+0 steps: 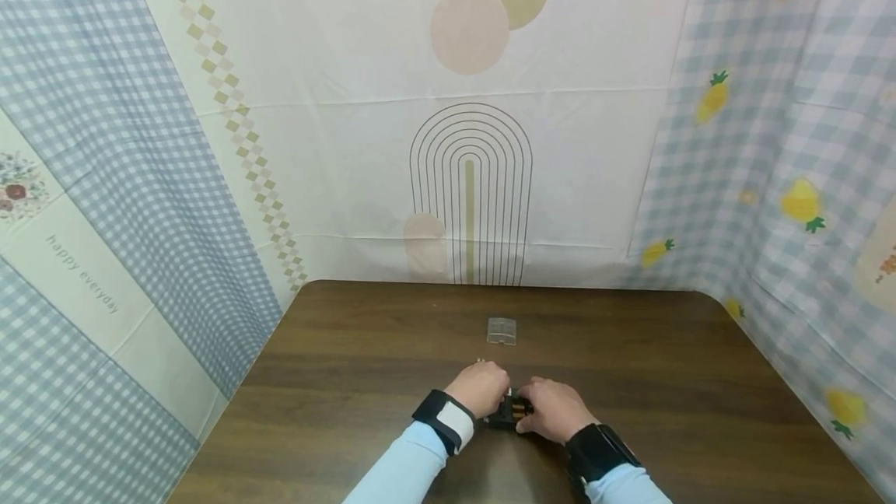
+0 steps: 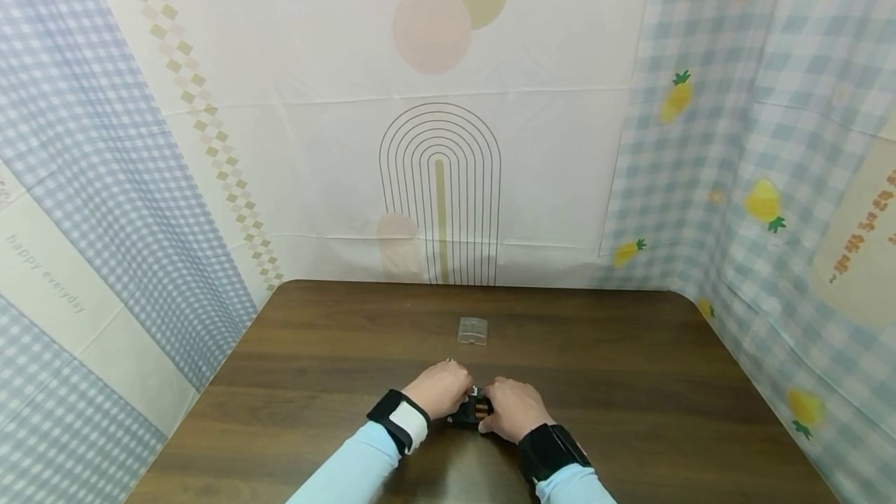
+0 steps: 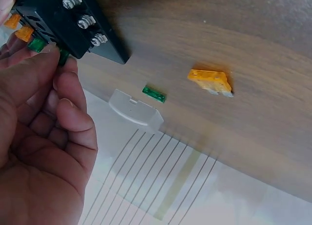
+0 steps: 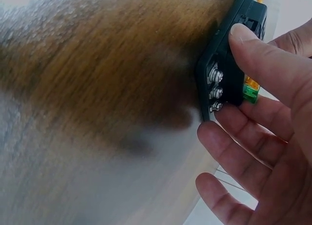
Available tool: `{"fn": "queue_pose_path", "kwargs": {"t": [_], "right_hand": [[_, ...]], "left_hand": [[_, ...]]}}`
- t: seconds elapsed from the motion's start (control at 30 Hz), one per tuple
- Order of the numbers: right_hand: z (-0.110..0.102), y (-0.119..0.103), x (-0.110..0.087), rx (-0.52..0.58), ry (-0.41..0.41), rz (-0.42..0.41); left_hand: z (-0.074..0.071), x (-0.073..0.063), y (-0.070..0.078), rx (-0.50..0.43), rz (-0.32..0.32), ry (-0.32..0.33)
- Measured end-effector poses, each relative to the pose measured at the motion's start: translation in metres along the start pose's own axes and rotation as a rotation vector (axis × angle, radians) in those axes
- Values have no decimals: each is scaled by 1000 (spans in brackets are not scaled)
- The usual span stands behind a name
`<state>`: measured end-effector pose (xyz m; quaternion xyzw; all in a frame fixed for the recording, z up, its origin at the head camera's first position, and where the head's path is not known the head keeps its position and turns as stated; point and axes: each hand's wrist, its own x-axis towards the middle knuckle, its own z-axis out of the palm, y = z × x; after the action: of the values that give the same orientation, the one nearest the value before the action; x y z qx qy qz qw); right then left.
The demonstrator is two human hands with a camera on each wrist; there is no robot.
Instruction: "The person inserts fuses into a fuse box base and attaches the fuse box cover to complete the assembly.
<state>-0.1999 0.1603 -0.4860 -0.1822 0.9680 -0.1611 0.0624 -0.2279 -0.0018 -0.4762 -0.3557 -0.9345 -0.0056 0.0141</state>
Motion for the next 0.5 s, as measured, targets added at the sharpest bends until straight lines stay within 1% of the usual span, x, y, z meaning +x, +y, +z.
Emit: {"fn": "queue_pose_path", "kwargs": {"t": [0.2, 0.5], "right_hand": [[1, 0, 0, -13, 2, -5], [3, 0, 0, -27, 4, -8]], "left_hand": [[2, 0, -2, -11, -2, -7], [0, -1, -3, -20, 0, -3]]}}
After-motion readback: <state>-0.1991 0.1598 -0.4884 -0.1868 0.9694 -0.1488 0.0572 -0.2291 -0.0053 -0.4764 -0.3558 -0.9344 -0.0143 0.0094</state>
